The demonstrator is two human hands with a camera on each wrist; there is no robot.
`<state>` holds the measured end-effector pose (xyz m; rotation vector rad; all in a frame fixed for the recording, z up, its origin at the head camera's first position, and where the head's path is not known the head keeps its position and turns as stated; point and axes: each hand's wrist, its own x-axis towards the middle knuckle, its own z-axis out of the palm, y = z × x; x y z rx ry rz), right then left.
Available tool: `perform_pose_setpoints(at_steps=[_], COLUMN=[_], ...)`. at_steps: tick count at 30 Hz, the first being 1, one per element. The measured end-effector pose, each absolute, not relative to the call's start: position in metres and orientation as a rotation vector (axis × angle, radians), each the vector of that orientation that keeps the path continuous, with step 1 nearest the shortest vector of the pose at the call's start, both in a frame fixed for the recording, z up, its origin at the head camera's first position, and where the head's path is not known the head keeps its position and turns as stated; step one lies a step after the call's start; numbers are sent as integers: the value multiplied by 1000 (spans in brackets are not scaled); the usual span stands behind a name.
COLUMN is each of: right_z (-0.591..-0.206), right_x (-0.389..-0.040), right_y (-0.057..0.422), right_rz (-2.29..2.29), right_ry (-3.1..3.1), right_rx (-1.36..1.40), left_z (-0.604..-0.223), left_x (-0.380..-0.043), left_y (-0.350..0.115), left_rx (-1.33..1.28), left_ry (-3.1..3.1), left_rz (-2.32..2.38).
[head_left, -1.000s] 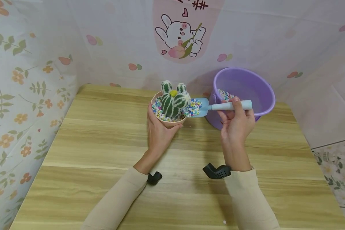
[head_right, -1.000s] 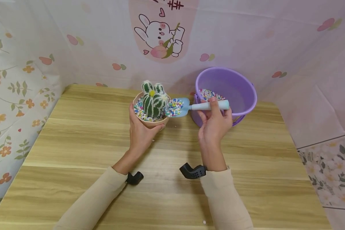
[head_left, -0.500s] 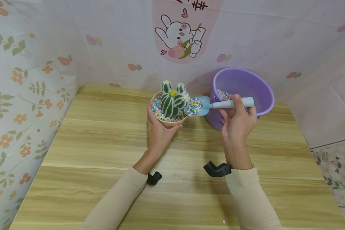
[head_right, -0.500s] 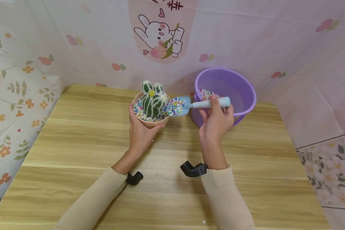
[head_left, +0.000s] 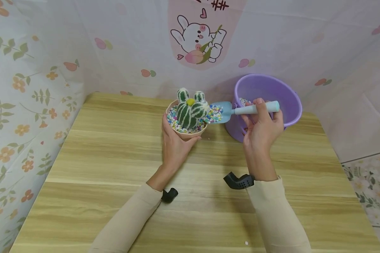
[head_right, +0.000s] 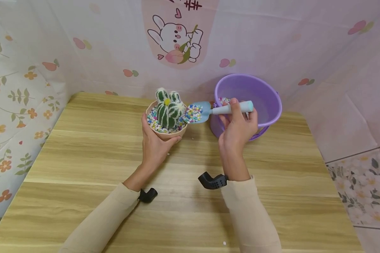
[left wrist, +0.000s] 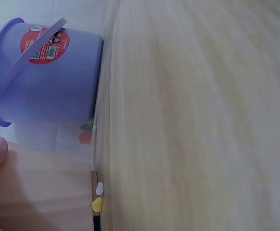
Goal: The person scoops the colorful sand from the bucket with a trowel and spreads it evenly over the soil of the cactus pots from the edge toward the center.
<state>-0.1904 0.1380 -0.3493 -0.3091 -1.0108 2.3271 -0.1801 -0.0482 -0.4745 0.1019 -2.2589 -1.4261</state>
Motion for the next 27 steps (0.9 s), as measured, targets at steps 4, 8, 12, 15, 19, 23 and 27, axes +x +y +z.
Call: perform_pose_setpoints(at_steps=[4,8,12,15,19,23,27], right_z=[-348,-347,-345,-344,-344,-345,-346], right_x=[-191,-192,-192,-191,-190,-188,-187], right_y=[138,139,138,138,138,137,137], right_rz=[2332,2338,2349,2353,2358,2364,2353], right_ry=[-1004,-979,-969,-970,-977,-990,-1015], right_rx=[-294,-281,-271,-273,-295,-322,-336], left_z=[-473,-472,-472,-472,-473,-475,-476], left_x=[-181,-180,-180,-180,-180,-180,-180], left_y=[-48,-49,-49,-49,-48,-48,-55], left_rx=[99,104,119,128,128,106,57], left_ry=[-2258,-2266,-2278,-2277,-2267,-2257,-2277], left_rz=[-1433,-1433,-1424,-1424,-1421,-1428,-1466])
